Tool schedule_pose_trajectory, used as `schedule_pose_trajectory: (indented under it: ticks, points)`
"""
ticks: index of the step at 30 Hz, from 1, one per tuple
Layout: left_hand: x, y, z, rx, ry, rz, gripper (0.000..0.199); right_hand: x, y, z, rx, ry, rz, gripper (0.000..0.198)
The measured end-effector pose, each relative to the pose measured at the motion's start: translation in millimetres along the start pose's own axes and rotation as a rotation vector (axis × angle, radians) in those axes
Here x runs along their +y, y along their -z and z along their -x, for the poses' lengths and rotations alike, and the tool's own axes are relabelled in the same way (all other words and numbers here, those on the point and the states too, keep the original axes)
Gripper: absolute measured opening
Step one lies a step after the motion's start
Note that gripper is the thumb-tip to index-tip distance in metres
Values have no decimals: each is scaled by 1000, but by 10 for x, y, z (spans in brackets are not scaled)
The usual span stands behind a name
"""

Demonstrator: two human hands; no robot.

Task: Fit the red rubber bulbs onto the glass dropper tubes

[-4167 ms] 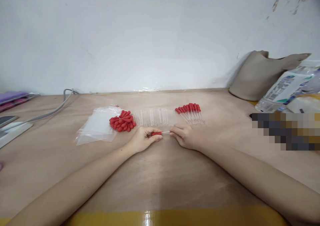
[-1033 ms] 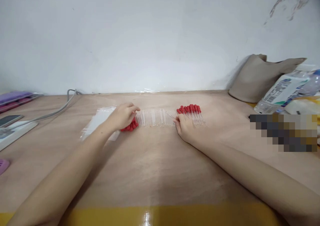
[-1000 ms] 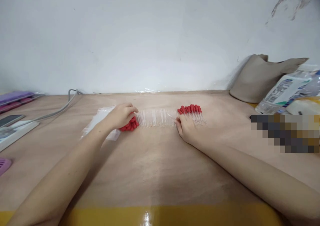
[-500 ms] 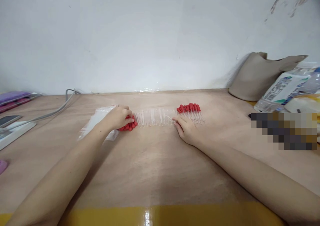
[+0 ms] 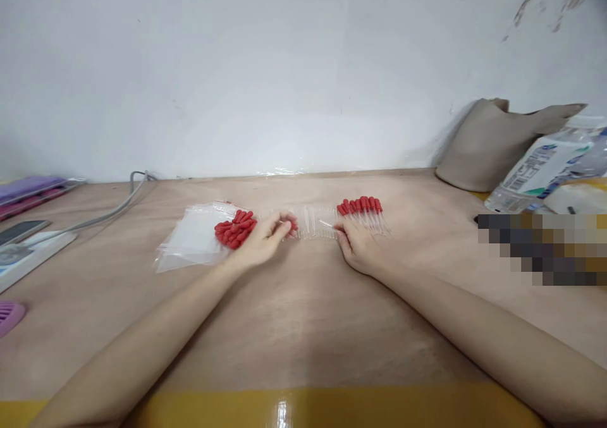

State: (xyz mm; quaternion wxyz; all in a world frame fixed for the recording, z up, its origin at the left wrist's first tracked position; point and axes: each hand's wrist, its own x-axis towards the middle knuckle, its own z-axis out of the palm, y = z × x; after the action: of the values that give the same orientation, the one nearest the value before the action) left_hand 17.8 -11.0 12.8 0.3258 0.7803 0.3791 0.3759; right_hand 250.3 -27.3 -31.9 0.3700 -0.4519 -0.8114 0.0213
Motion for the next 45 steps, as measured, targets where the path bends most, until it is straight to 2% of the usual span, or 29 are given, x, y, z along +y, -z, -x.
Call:
schedule_pose_trajectory:
  ticks: [1, 3, 6, 12, 16, 22, 31, 38, 45]
  points:
    - [-31, -96, 25, -20, 33, 30, 23, -3, 6, 3, -6, 4, -1, 20]
    - [-88, -231, 74, 18, 92, 41, 24, -10, 15, 7, -24, 13, 7, 20]
    - [-144, -307, 133, 52, 137, 50, 23, -20, 19, 8, -60, 29, 23, 19]
    - [-166, -299, 156, 57, 78, 18, 34, -38, 7, 3, -70, 63, 19, 17]
    - [-131, -291, 137, 15, -31, -128, 26, -55, -14, 0, -71, 71, 27, 18]
    - [-136, -282, 130, 16, -57, -187, 21, -80, -26, 11, -78, 110, 2, 17]
    - [-138, -326, 147, -57, 73, 105, 21, -43, -2, -7, -121, 195, -137, 14]
    - [-49, -322, 184, -141, 84, 83, 17, -4, 68, -51, -161, 231, -132, 14]
    - [-55, -335, 199, -113, 61, -57, 21, -35, 84, -49, -103, 331, 116, 19]
